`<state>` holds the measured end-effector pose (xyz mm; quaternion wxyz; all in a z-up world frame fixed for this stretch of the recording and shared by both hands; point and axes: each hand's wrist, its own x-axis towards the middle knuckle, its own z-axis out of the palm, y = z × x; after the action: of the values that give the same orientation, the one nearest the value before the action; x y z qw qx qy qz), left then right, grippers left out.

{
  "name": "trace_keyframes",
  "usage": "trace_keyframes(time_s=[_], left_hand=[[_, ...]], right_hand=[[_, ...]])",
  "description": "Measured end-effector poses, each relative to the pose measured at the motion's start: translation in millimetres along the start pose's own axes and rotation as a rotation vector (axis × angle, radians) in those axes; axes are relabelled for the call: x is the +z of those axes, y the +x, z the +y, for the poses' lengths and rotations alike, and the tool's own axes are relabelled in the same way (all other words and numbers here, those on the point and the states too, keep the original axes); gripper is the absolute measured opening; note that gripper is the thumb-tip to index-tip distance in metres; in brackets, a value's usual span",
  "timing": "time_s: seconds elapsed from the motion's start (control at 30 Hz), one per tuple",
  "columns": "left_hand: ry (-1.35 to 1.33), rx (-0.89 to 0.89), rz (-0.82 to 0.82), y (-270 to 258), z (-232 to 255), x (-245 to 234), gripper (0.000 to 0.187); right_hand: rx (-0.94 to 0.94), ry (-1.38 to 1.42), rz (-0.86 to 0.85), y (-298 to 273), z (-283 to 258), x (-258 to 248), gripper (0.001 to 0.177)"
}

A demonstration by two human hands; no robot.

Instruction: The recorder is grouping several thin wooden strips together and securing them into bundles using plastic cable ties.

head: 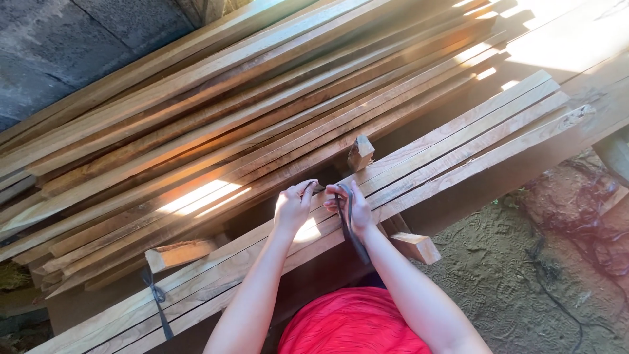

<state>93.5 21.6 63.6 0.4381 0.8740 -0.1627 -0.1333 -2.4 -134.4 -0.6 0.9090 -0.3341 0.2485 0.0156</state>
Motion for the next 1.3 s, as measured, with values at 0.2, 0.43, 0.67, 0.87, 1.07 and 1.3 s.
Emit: trace_keyframes(time_s=[0.2,0.43,0.67,0.87,1.07,1.3], left_hand=[[-0.117,0.177,0.092,6,-1,-3,0.018],[-0.209,0.193,0.004,10,-18,29,0.017],[-0.460,-0.450,-0.272,48,-89,63,0.034],[-0.537,-0.472,-0.481,45,-93,63,0.033],[-0.543,-0.354,-0.409,34,-94,57,0.033],[-0.758,-0.483,-0.461,31,-71,39,0.027]], right_hand=[[-0.088,-0.269,0.050,26,22,-9,0.052],[-0.436,-1.473,0.167,32,40,11,0.021],[-0.472,-1.524,0.145,18,25,25,0.023],[-0.566,-1.456,0.042,14,31,6,0.022],[-0.443,-0.981,0.141,22,33,7,0.022],[-0.315,-0.995,0.381,33,24,16,0.029]])
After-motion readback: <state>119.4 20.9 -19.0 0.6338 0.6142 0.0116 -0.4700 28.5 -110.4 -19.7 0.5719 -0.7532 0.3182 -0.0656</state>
